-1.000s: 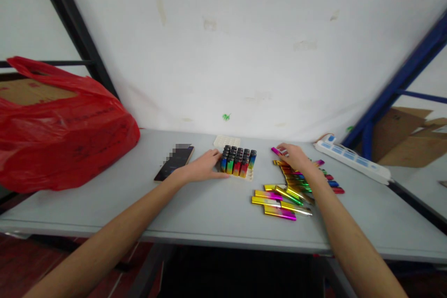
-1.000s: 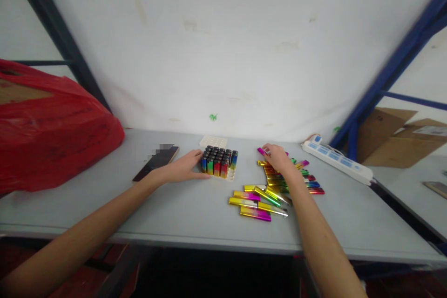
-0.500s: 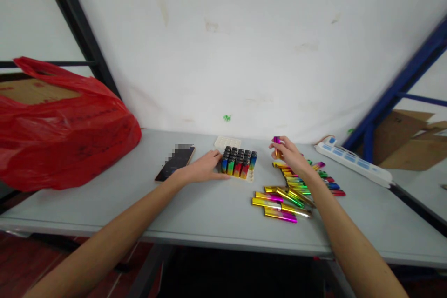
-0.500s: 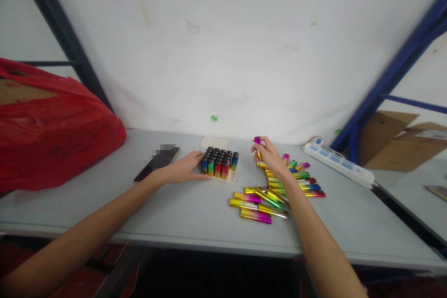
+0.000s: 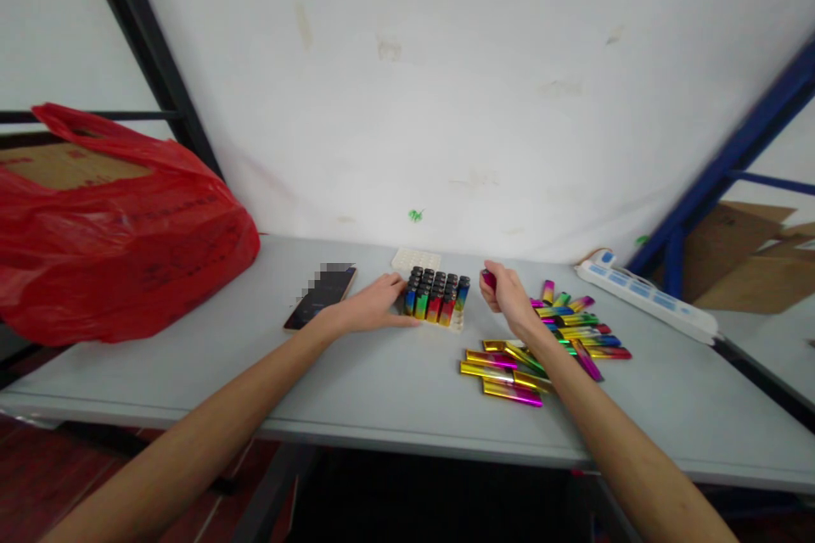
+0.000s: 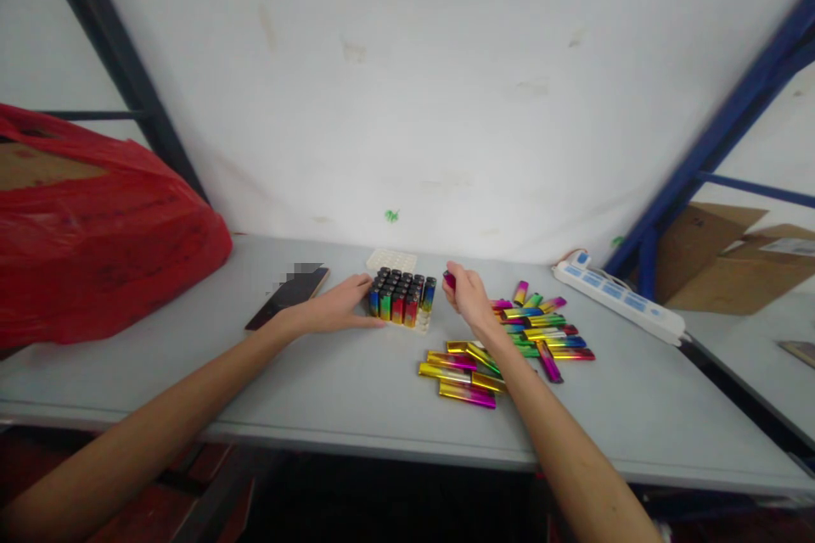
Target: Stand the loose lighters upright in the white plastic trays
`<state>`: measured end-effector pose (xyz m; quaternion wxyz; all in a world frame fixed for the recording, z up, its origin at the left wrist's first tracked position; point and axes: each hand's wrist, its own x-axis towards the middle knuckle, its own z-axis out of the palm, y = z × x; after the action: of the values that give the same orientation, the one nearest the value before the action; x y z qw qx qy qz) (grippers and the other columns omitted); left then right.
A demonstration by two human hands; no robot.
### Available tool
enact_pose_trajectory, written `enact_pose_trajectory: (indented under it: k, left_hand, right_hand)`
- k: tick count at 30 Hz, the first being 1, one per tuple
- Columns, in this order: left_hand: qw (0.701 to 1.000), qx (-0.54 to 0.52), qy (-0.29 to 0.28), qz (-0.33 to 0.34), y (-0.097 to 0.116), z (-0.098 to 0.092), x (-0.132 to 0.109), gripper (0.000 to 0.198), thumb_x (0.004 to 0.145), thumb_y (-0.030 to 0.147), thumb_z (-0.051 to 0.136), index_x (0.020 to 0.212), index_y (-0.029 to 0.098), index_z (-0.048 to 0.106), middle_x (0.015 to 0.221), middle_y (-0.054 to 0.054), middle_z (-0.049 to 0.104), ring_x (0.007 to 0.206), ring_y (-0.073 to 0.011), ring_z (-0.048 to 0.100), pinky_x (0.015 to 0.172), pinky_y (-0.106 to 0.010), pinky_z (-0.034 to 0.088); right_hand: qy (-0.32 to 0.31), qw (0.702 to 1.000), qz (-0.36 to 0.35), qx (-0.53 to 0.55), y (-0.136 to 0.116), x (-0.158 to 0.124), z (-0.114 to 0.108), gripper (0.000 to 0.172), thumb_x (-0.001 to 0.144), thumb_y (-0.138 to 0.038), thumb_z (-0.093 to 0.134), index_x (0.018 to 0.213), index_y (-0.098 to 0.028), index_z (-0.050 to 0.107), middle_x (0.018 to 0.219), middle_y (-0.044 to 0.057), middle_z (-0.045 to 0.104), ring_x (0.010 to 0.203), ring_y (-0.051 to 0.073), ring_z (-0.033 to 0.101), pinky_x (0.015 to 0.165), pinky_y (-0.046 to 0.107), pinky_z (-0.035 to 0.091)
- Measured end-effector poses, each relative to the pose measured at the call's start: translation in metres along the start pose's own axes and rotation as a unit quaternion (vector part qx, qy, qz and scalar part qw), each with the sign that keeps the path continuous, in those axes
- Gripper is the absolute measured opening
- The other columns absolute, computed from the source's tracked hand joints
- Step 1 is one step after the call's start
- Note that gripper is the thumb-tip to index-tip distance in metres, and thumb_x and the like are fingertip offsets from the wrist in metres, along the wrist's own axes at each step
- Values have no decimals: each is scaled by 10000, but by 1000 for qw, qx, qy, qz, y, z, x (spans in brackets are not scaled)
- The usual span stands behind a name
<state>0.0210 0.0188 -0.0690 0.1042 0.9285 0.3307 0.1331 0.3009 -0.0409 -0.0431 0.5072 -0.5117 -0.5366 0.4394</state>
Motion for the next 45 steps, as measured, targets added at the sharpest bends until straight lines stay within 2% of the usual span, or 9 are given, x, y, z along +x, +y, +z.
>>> enact_pose_trajectory:
  k: [5, 11, 16, 19, 22, 26, 30, 39, 45]
  left_hand:
    - [1000, 1, -3, -9, 3, -2, 0, 750, 835, 744, 643, 1280, 142, 606, 1309, -173, 613, 1224, -334, 560, 1075, -403, 428]
    - [1000, 1, -1, 0, 2, -2, 0, 749, 841, 760, 614, 1276, 150, 608, 1296, -171, 622, 1206, -341, 566, 1067, -424, 434]
    - [1000, 13, 3, -2, 4, -3, -1, 765, 841, 771, 607, 1288, 151, 601, 1292, -167, 621, 1200, -338, 571, 1063, -413, 437]
    - [1000, 15, 1, -3, 5, -4, -1, 763, 845, 764, 611, 1297, 149, 594, 1299, -165, 616, 1210, -332, 566, 1076, -403, 428]
    - [1000, 4, 3, -10, 6, -4, -1, 763, 839, 756, 624, 1294, 144, 596, 1303, -170, 615, 1210, -342, 563, 1062, -418, 436]
    - [1000, 4, -1, -20, 7, -4, -1, 760, 831, 759, 627, 1288, 151, 600, 1296, -165, 618, 1206, -345, 562, 1060, -420, 432]
    - [1000, 6, -3, -15, 7, -5, -1, 763, 839, 762, 615, 1302, 156, 591, 1314, -162, 614, 1226, -339, 555, 1066, -400, 424]
    - [1000, 11, -5, -19, 3, -1, -1, 788, 834, 768, 619, 1316, 146, 583, 1362, -175, 603, 1285, -352, 538, 1094, -411, 416]
    - [1000, 15, -11, -21, 5, -3, -1, 772, 845, 745, 626, 1327, 145, 573, 1375, -182, 595, 1289, -350, 537, 1092, -413, 423]
  right_hand:
    - [-4, 1000, 4, -9, -2, -1, 2, 510, 917, -573, 421, 533, -254, 321, 447, -68, 236, 392, 80, 171, 390, 238, 145]
    - [-53, 998, -22, -35, -6, -2, -7, 613, 915, -777, 406, 681, -217, 492, 521, -82, 261, 423, 82, 207, 411, 235, 165]
    - [-121, 978, -111, -126, -23, -13, -22, 498, 988, -679, 418, 980, -212, 588, 663, -41, 484, 549, 119, 450, 519, 250, 396]
    - [-141, 951, -166, -219, -30, -19, -27, 386, 998, -578, 499, 966, -208, 603, 792, 15, 635, 723, 153, 588, 702, 287, 502]
    - [-140, 927, -200, -285, -31, -19, -26, 327, 969, -518, 576, 937, -201, 649, 910, 65, 714, 836, 191, 648, 786, 328, 527]
    - [-153, 904, -194, -350, -27, -16, -24, 268, 971, -455, 585, 930, -203, 668, 773, 37, 739, 695, 183, 657, 706, 322, 513]
    - [-152, 913, -172, -339, -24, -16, -25, 228, 968, -421, 599, 931, -200, 644, 781, 36, 764, 682, 176, 691, 678, 301, 511]
    - [-220, 910, -162, -312, -20, -12, -32, 383, 950, -569, 613, 918, -193, 677, 795, 51, 774, 687, 178, 700, 692, 299, 524]
    - [-155, 877, -153, -429, -10, -8, -24, 492, 944, -642, 578, 730, -205, 649, 656, 42, 731, 600, 177, 652, 610, 280, 443]
